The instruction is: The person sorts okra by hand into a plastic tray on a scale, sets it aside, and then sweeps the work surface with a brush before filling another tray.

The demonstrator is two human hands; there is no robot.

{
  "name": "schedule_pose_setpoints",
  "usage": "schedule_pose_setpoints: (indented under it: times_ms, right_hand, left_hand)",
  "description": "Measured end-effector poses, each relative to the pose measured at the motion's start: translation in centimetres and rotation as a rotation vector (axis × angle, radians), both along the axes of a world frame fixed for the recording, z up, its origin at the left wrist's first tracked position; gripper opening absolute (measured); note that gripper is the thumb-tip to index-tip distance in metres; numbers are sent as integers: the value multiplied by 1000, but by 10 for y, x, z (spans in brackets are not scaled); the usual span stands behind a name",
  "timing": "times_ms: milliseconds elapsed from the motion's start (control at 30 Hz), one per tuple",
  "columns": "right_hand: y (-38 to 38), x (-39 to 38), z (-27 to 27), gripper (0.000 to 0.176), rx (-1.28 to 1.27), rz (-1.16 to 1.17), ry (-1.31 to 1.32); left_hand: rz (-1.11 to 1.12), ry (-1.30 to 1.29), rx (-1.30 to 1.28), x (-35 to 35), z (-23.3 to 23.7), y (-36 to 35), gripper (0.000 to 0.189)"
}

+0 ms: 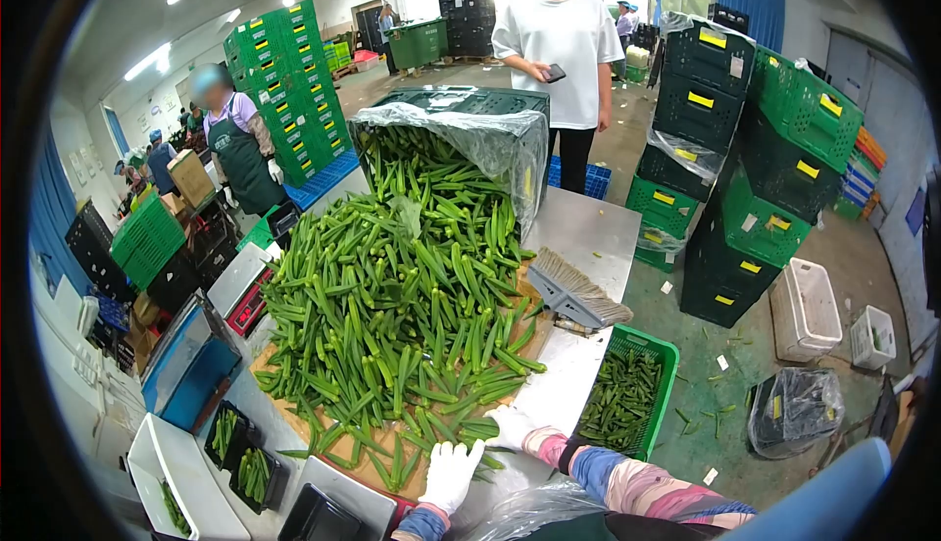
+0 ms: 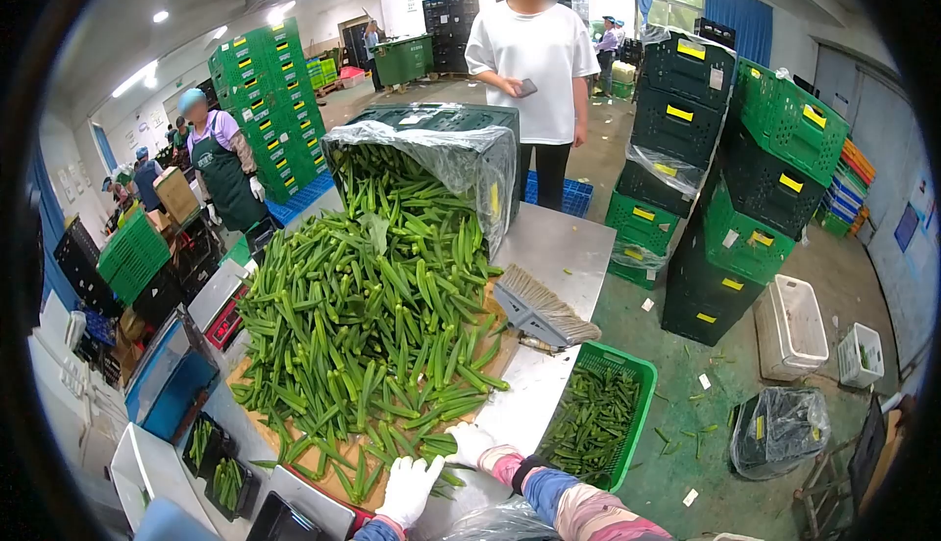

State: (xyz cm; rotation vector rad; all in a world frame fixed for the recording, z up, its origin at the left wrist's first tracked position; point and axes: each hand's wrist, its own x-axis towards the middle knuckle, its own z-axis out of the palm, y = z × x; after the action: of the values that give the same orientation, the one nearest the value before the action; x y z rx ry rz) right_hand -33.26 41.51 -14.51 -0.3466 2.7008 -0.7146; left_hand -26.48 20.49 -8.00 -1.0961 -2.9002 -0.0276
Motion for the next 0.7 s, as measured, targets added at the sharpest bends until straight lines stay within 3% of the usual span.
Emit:
schedule_pose_setpoints:
  times_ms: [700]
  right_hand:
    - [0,1,-4,70,4,-6,16]
  left_hand:
    - [6,-4,-14,0,-5,0,53]
